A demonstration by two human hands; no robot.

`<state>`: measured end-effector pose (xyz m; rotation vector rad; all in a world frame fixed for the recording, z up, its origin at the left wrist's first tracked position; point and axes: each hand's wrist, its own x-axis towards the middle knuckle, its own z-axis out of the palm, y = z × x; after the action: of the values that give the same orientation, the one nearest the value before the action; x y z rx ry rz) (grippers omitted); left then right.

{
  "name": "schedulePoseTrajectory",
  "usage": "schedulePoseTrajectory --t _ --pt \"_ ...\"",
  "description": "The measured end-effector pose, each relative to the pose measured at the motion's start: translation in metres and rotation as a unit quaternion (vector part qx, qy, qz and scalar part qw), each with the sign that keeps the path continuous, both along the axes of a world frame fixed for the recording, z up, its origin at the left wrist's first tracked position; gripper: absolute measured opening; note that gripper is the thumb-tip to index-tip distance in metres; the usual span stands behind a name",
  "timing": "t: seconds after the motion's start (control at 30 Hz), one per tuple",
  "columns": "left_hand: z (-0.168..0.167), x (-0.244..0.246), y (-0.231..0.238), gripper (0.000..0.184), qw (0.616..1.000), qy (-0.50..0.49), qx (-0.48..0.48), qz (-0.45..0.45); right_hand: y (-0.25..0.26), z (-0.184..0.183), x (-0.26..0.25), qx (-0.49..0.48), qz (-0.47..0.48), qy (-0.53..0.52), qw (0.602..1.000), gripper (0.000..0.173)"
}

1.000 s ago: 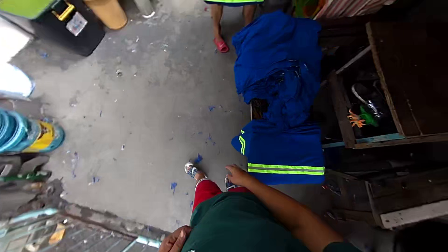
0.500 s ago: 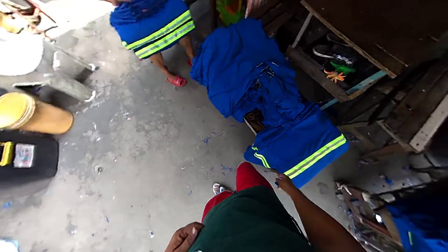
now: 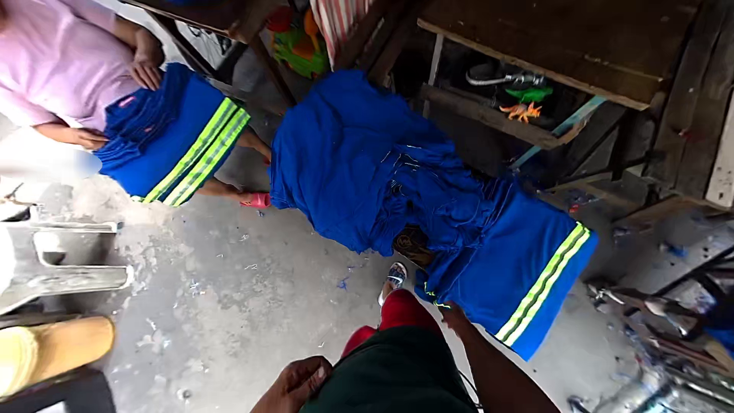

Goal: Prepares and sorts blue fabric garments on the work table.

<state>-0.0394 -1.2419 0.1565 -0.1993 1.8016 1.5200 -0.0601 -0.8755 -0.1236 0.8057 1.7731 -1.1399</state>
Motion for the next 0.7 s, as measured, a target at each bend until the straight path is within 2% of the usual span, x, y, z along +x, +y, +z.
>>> schedulePoseTrajectory --t 0.1,0.2,0.3,0.37,0.5,0.57,0.63,0.7 --pt "-0.021 -0.067 -0.010 0.033 0.999 0.013 0.003 -0.031 -0.026 0.004 -0.076 -0.074 -0.120 0.047 0.989 0.052" --pt "-0.048 -0.130 -0.007 0.031 0.998 0.018 -0.060 -0.006 -0.047 0.004 -0.135 -0.155 -0.309 0.066 0.936 0.054" --pt "-0.072 -0.194 0.003 0.024 0.993 0.018 -0.110 0.036 -0.057 0.000 -0.177 -0.209 -0.498 0.073 0.838 0.068" --pt "-0.092 -0.235 0.003 0.028 0.988 0.025 -0.142 0.055 -0.060 -0.007 -0.198 -0.219 -0.601 0.076 0.765 0.078" --pt "-0.147 -0.316 -0.013 0.042 0.970 0.054 -0.209 0.109 -0.063 -0.036 -0.226 -0.219 -0.754 0.081 0.614 0.099" --pt "-0.177 -0.357 -0.023 0.044 0.966 0.100 -0.218 0.093 -0.062 -0.051 -0.241 -0.206 -0.810 0.111 0.537 0.099" --pt "-0.199 -0.392 -0.027 0.044 0.969 0.120 -0.212 0.047 -0.062 -0.062 -0.255 -0.176 -0.838 0.147 0.495 0.093" --pt "-0.210 -0.423 -0.016 0.043 0.970 0.138 -0.198 -0.021 -0.062 -0.069 -0.269 -0.137 -0.847 0.179 0.481 0.089"
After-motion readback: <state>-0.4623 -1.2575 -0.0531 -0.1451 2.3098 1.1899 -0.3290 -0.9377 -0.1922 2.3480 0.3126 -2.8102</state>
